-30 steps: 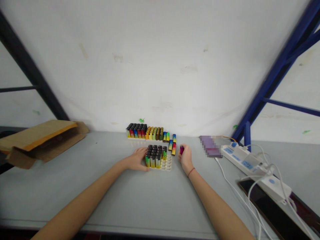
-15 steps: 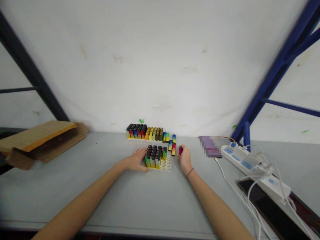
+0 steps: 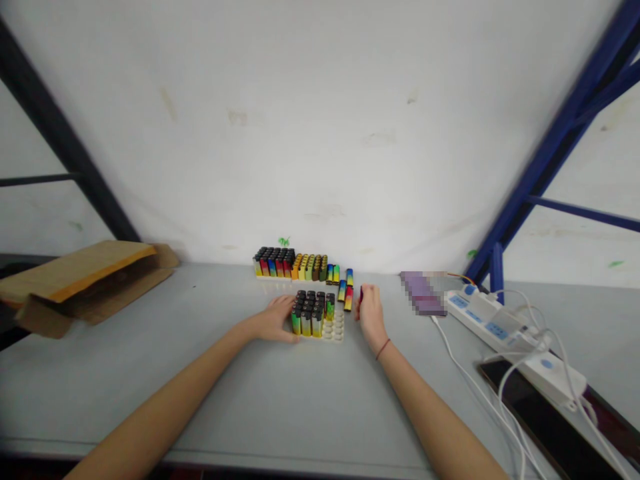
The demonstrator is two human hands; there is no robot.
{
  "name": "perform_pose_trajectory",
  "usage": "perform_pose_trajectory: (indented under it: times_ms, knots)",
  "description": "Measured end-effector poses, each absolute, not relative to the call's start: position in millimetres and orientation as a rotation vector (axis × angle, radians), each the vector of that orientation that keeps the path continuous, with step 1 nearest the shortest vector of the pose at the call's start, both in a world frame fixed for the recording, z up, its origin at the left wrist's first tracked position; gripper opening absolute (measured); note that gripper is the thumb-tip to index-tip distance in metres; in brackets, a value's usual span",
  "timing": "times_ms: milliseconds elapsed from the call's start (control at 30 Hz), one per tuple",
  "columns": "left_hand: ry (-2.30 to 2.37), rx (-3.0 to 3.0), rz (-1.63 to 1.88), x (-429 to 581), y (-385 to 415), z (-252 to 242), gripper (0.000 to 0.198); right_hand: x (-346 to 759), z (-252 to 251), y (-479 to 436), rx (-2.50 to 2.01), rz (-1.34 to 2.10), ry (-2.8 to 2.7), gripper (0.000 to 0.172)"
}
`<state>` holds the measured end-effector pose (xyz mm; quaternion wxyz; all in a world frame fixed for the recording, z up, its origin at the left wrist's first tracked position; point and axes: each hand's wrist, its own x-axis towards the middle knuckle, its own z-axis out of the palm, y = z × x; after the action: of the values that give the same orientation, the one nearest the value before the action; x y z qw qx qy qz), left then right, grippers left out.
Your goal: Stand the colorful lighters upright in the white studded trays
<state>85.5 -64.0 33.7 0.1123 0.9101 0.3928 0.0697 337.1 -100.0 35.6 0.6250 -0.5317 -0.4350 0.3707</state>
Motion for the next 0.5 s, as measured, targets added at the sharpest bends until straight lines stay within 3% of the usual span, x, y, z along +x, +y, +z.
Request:
perform_pose_trajectory:
  times_ms: [200, 333, 500]
  knots:
    - [1.156, 2.674, 0.209, 84.4, -62.7, 31.6, 0.090, 338.4, 63.1, -113.2, -1.111, 0.709, -1.396, 0.035]
    - [1.131, 2.678, 0.225, 83.8, -61.9, 30.6, 0.089, 342.2, 68.4, -116.5, -1.151, 0.815, -1.541, 0.038]
    - [1.138, 2.668, 0.240, 84.2, -62.5, 30.4, 0.090, 343.7, 64.3, -117.8, -1.151, 0.779, -1.728, 0.030]
